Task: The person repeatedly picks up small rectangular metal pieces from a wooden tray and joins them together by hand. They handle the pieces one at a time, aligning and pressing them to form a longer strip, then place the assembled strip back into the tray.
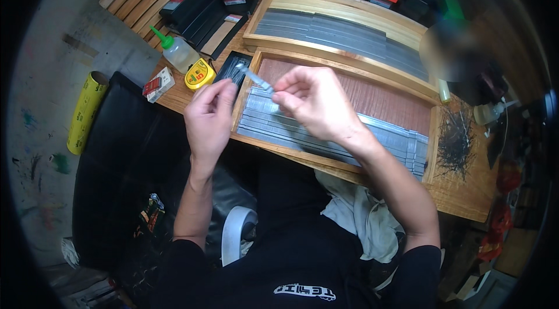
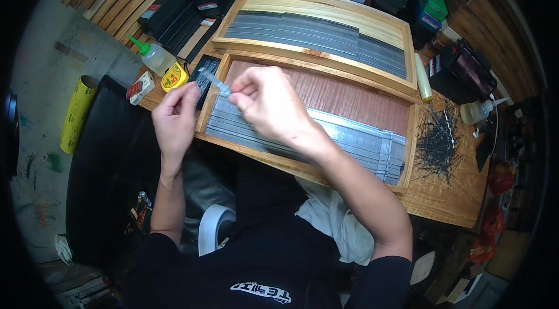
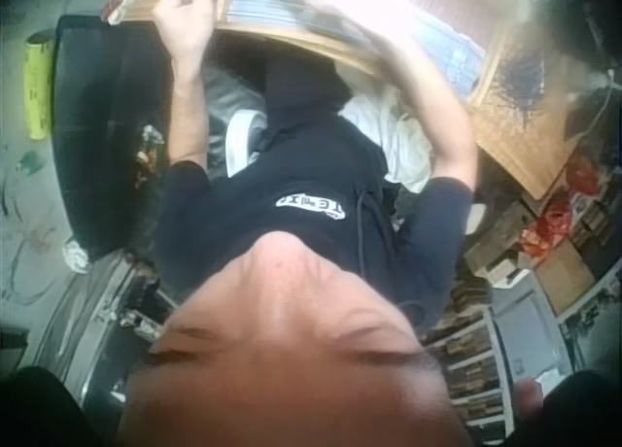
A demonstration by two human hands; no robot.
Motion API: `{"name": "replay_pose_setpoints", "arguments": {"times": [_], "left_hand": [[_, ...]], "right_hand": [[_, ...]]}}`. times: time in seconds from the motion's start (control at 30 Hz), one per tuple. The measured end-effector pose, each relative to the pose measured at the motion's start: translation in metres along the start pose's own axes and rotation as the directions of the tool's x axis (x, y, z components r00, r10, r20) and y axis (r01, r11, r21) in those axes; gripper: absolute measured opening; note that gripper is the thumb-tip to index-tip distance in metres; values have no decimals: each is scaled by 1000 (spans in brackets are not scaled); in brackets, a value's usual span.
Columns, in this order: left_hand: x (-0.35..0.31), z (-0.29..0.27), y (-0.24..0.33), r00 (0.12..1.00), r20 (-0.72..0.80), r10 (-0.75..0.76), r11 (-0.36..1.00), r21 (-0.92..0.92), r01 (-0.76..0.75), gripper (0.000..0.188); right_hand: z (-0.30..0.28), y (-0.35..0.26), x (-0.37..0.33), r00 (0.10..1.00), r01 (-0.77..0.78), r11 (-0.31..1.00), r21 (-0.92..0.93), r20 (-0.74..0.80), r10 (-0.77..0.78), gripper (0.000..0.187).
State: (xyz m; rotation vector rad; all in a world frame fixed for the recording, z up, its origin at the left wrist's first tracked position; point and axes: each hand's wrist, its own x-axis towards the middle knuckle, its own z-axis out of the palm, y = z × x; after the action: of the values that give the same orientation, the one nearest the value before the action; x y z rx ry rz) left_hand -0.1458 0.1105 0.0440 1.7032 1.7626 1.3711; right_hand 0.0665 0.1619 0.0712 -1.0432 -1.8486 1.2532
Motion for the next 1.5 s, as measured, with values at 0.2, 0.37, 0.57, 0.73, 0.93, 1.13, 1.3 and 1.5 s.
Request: {"name": "replay_pose_setpoints", "arguments": {"times": [0.2,0.37,0.57,0.73,0.93,1.13,1.3,1.5], "left_hand": [[9,13,3,930,284,231,804,483,-347,42],[13,16,9,924,361,124,746,580,-327,42],[22,19,24,889,456,44,604,697,-388,26],[18,11,31,921,387,44,686,658,-310,14],[12,1,23,980,151,130,788,584,-194,30],[-18,33,52,978,117,-171,838,-504,207,44],[-61,85,71,892,400,-213,430,-781,453,26],[-74,99,84,872,439,-216,377,-786,489,13]], "right_hand": [[-18,11,-20,992,-109,992,67,-63,113,16],[-20,2,-50,977,-36,988,149,-203,66,17],[-20,7,-82,953,54,974,220,-302,15,16],[-23,12,-100,922,42,948,315,-379,85,15],[-20,18,-112,913,70,909,410,-393,107,15],[-14,18,-127,849,222,969,112,-510,-136,18],[-3,20,-137,751,225,892,-391,-514,-415,18],[-9,30,-148,742,214,812,-543,-451,-496,26]]}}
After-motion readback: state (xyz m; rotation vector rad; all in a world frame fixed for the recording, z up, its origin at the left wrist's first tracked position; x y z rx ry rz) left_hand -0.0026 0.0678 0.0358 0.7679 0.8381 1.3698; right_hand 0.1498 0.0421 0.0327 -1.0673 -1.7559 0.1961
